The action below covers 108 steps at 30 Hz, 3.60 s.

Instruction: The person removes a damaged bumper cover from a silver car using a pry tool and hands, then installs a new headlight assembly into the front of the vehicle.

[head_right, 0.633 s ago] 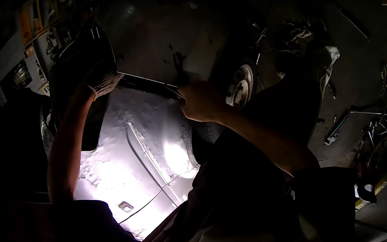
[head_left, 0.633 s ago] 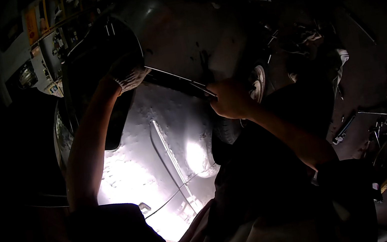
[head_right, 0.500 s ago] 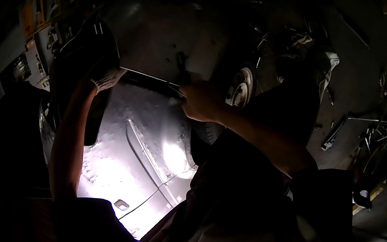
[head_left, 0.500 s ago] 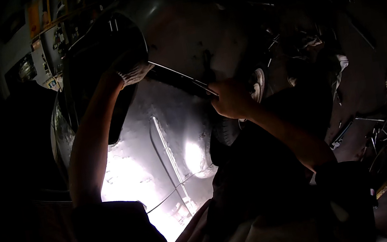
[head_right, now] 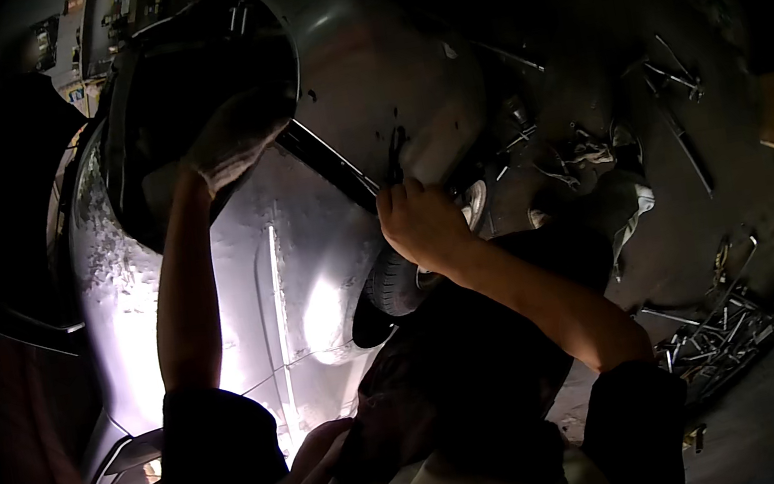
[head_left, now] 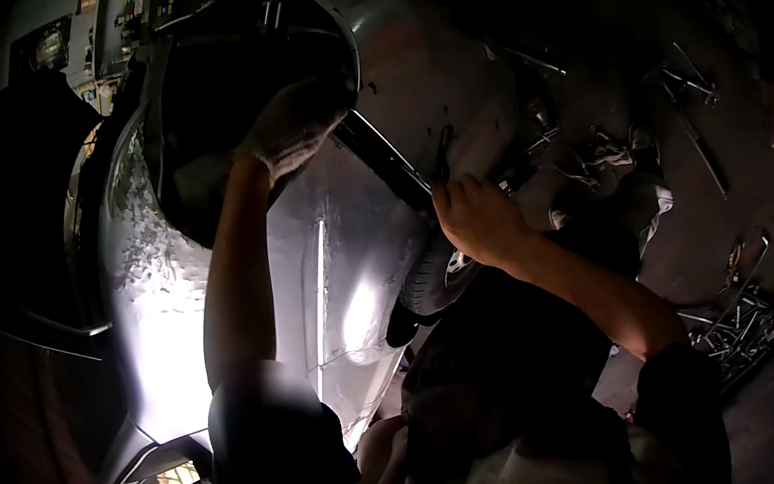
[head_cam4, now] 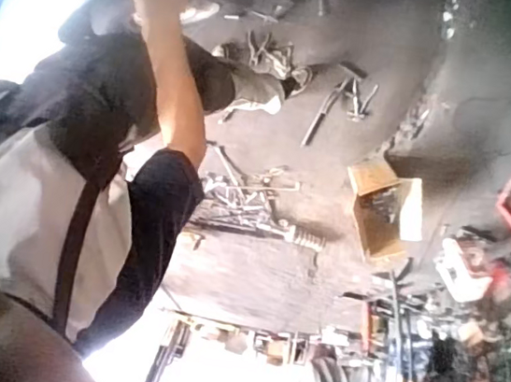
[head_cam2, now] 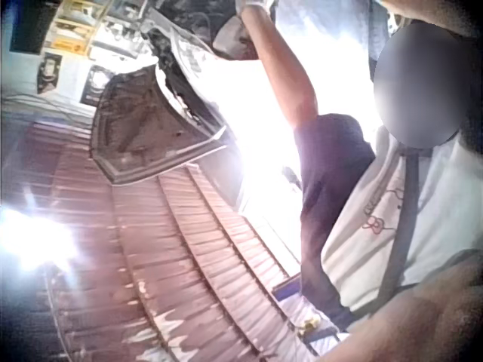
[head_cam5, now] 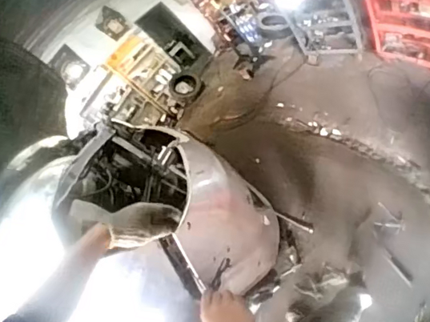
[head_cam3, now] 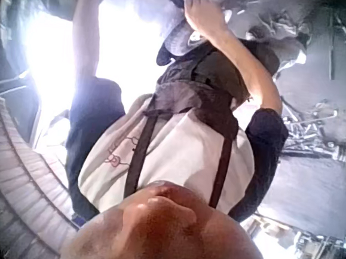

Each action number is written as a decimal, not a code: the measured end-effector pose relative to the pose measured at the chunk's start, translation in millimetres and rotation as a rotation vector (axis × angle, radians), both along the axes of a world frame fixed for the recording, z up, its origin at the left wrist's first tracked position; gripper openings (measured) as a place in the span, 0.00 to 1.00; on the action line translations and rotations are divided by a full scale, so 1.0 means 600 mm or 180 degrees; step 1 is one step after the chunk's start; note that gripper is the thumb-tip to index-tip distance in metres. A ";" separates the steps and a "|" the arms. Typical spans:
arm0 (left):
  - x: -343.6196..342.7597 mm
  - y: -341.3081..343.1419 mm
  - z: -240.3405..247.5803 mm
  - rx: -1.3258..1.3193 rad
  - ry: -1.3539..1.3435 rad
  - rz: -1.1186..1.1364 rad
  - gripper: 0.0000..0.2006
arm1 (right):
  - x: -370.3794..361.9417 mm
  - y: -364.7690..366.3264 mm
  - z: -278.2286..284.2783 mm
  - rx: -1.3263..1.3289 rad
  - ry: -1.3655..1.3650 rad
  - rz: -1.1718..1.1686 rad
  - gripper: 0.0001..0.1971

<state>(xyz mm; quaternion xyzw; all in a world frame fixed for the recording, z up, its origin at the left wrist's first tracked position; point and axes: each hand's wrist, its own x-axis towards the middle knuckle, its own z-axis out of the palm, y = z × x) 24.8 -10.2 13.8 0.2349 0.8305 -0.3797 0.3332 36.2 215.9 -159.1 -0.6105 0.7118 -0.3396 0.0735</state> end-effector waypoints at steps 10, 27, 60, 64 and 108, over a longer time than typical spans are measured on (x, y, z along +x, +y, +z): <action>0.124 0.246 -0.045 0.3196 0.3084 0.6233 0.13 | 0.000 0.004 0.001 0.0167 -0.2130 -0.0025 0.12; 0.232 0.255 -0.221 0.2916 0.2693 0.4993 0.16 | 0.016 0.014 0.006 0.0285 -0.5851 -0.0376 0.12; 0.171 0.392 -0.272 0.4161 0.2956 0.6430 0.14 | -0.030 0.001 0.001 0.0745 -0.4374 -0.0019 0.09; 0.202 0.367 -0.274 0.3535 0.2471 0.6213 0.20 | -0.025 0.022 -0.014 0.0642 -0.2356 0.0267 0.11; 0.126 0.256 -0.253 0.3685 0.4759 0.7644 0.20 | -0.012 0.015 -0.030 -0.0048 -0.2175 0.0289 0.09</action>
